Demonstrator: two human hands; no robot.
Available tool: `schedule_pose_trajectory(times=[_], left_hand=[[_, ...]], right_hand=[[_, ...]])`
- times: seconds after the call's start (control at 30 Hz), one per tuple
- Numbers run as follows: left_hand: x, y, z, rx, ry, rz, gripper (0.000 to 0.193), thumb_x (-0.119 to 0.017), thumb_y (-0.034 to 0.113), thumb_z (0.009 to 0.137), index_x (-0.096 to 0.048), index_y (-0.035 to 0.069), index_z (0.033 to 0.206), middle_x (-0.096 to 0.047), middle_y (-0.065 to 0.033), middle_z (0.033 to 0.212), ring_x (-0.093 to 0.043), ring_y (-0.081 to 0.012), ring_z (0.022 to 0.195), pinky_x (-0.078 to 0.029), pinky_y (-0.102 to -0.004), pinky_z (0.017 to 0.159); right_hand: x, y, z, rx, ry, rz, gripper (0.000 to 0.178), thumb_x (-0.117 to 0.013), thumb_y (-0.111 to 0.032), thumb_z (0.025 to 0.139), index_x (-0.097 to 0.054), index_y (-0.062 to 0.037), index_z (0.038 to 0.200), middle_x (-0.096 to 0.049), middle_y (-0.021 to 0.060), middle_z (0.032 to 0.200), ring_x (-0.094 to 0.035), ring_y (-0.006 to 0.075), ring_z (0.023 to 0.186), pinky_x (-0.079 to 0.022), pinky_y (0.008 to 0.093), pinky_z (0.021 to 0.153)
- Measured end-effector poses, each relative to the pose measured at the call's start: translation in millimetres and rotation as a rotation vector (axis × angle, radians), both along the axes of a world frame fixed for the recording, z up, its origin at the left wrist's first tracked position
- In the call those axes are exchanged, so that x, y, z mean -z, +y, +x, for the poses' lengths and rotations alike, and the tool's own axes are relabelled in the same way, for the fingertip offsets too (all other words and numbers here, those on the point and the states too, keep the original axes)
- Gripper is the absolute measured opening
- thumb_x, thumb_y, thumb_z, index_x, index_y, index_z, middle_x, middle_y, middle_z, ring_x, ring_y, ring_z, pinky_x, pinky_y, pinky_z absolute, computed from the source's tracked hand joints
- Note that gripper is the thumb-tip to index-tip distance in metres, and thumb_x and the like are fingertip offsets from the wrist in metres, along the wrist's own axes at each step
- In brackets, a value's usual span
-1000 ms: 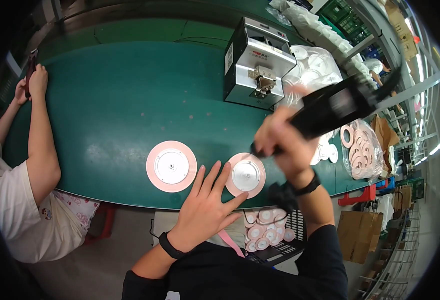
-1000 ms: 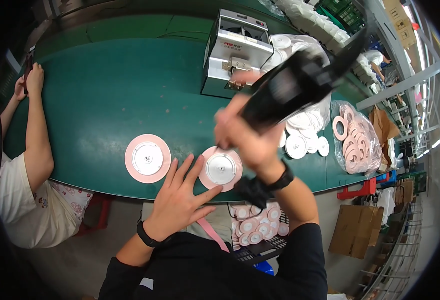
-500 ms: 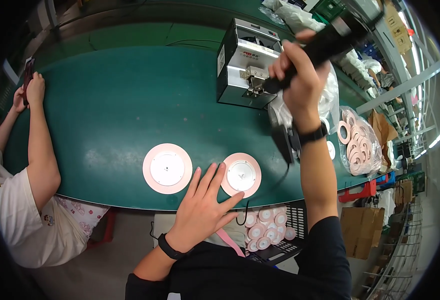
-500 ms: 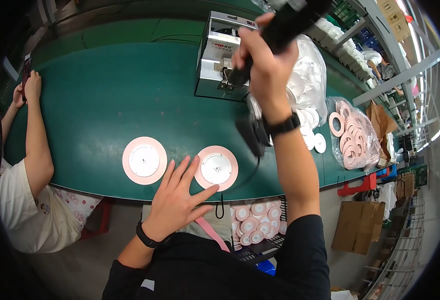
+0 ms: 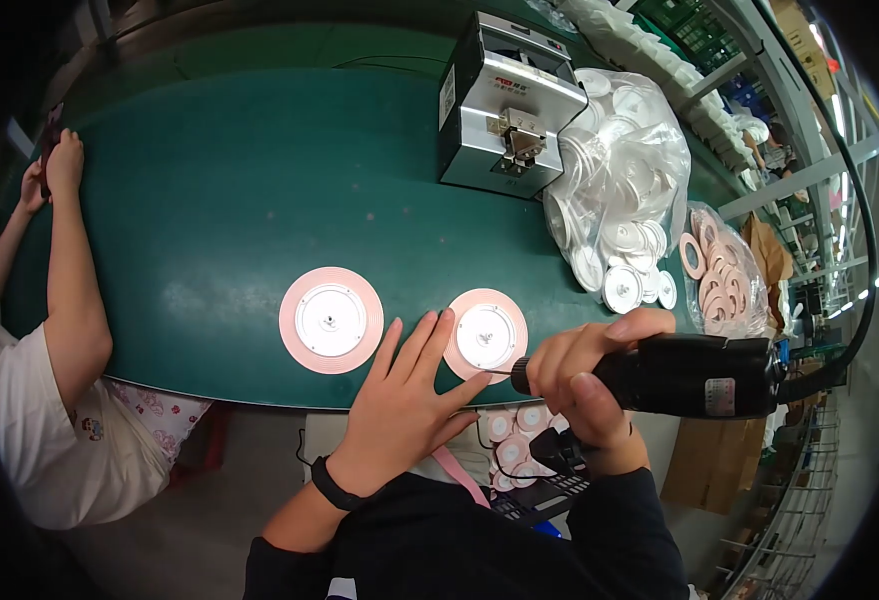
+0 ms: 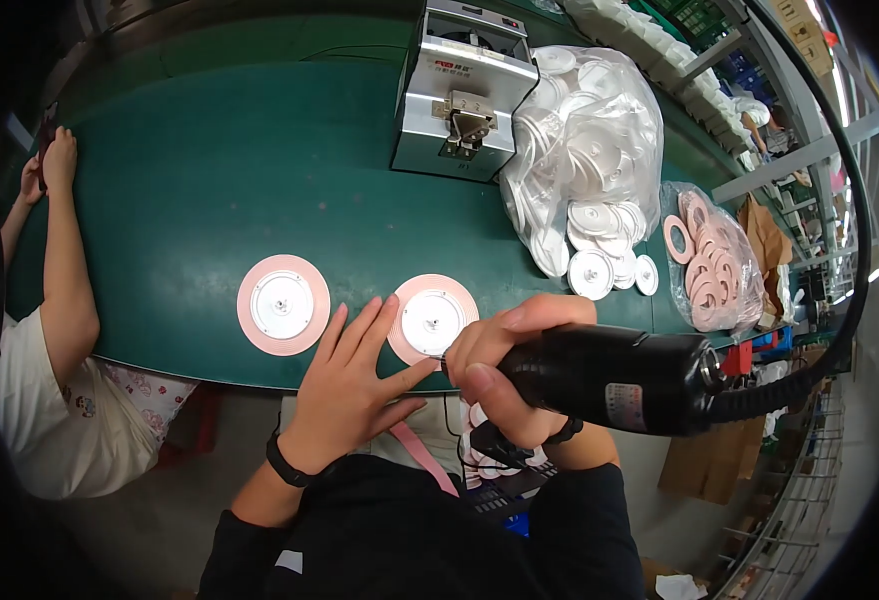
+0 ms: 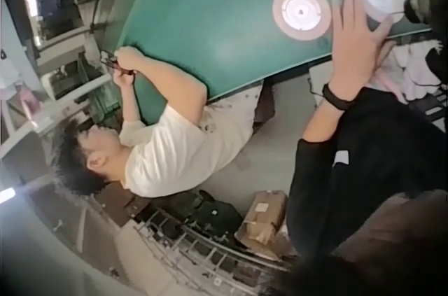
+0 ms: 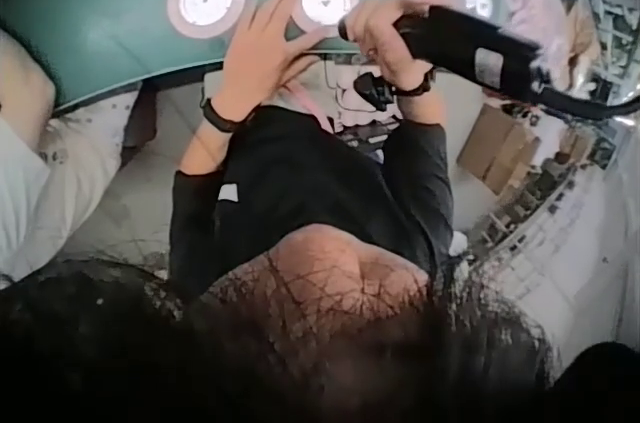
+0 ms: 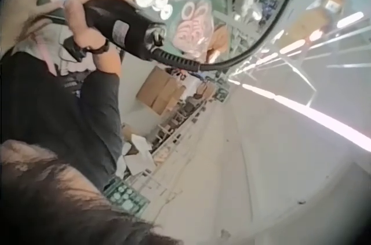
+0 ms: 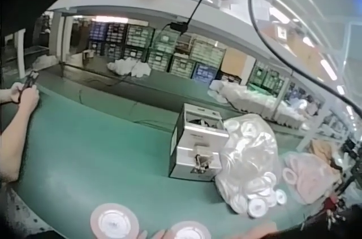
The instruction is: The person places pink rings on the table, fits white plastic discs into them, and uses an electric screwdriver to drive screws into the assemblies. The completed units are then placed into a basket.
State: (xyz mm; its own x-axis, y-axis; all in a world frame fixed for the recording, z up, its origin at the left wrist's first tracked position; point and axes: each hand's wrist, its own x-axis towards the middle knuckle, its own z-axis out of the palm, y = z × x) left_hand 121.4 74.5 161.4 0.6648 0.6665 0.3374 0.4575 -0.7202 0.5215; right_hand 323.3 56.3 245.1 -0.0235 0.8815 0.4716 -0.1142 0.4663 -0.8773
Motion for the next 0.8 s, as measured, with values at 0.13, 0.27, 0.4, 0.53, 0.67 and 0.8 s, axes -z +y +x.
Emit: schedule_pose_trajectory(times=[0.13, 0.27, 0.4, 0.53, 0.67, 0.8], left_hand=[[-0.8, -0.6, -0.1, -0.001, -0.006, 0.003, 0.052, -0.082, 0.037, 0.080, -0.069, 0.030, 0.130, -0.043, -0.0246, 0.158, -0.044, -0.0389, 0.146, -0.032, -0.0573, 0.121], [-0.7, -1.4, 0.2, -0.002, -0.002, 0.000, 0.053, -0.083, 0.036, 0.080, -0.069, 0.030, 0.130, -0.043, -0.0244, 0.158, -0.043, -0.0386, 0.146, -0.032, -0.0574, 0.121], [0.0, -1.3, -1.2, -0.002, 0.006, -0.008, 0.053, -0.083, 0.036, 0.080, -0.069, 0.030, 0.131, -0.043, -0.0242, 0.159, -0.043, -0.0386, 0.146, -0.032, -0.0575, 0.121], [-0.6, 0.2, 0.2, 0.000, 0.000, -0.009, 0.053, -0.083, 0.036, 0.080, -0.069, 0.030, 0.131, -0.043, -0.0239, 0.159, -0.043, -0.0386, 0.146, -0.032, -0.0574, 0.121], [-1.5, -0.4, 0.4, -0.006, 0.004, -0.008, 0.052, -0.083, 0.036, 0.079, -0.070, 0.030, 0.130, -0.043, -0.0237, 0.159, -0.043, -0.0385, 0.146, -0.031, -0.0571, 0.121], [-1.2, -0.8, 0.6, -0.012, 0.007, -0.001, 0.051, -0.083, 0.037, 0.079, -0.072, 0.030, 0.128, -0.043, -0.0237, 0.159, -0.043, -0.0383, 0.147, -0.031, -0.0567, 0.122]], right_hand=[[3.3, -0.8, -0.4, -0.020, -0.027, 0.010, 0.043, -0.069, -0.010, 0.096, -0.036, -0.0139, 0.123, -0.052, 0.0037, 0.063, -0.053, 0.0183, 0.051, -0.050, 0.0364, 0.056], [2.6, -0.6, -1.4, -0.007, -0.027, 0.007, 0.042, -0.069, -0.010, 0.096, -0.035, -0.0140, 0.122, -0.053, 0.0040, 0.064, -0.053, 0.0185, 0.052, -0.051, 0.0364, 0.056], [-1.0, 0.8, -2.9, -0.019, -0.034, 0.027, 0.042, -0.068, -0.009, 0.096, -0.035, -0.0140, 0.120, -0.053, 0.0042, 0.064, -0.053, 0.0185, 0.052, -0.051, 0.0365, 0.056], [0.5, 3.6, -4.7, -0.027, -0.049, 0.029, 0.041, -0.068, -0.007, 0.095, -0.035, -0.0140, 0.117, -0.053, 0.0046, 0.066, -0.053, 0.0184, 0.052, -0.051, 0.0368, 0.056], [3.8, 6.7, -5.7, -0.063, -0.073, 0.022, 0.040, -0.066, -0.004, 0.094, -0.034, -0.0143, 0.115, -0.053, 0.0054, 0.068, -0.053, 0.0184, 0.053, -0.051, 0.0375, 0.057], [5.6, 8.4, -5.9, -0.087, -0.068, 0.005, 0.040, -0.066, -0.002, 0.093, -0.033, -0.0145, 0.112, -0.052, 0.0060, 0.071, -0.053, 0.0183, 0.055, -0.051, 0.0382, 0.058]])
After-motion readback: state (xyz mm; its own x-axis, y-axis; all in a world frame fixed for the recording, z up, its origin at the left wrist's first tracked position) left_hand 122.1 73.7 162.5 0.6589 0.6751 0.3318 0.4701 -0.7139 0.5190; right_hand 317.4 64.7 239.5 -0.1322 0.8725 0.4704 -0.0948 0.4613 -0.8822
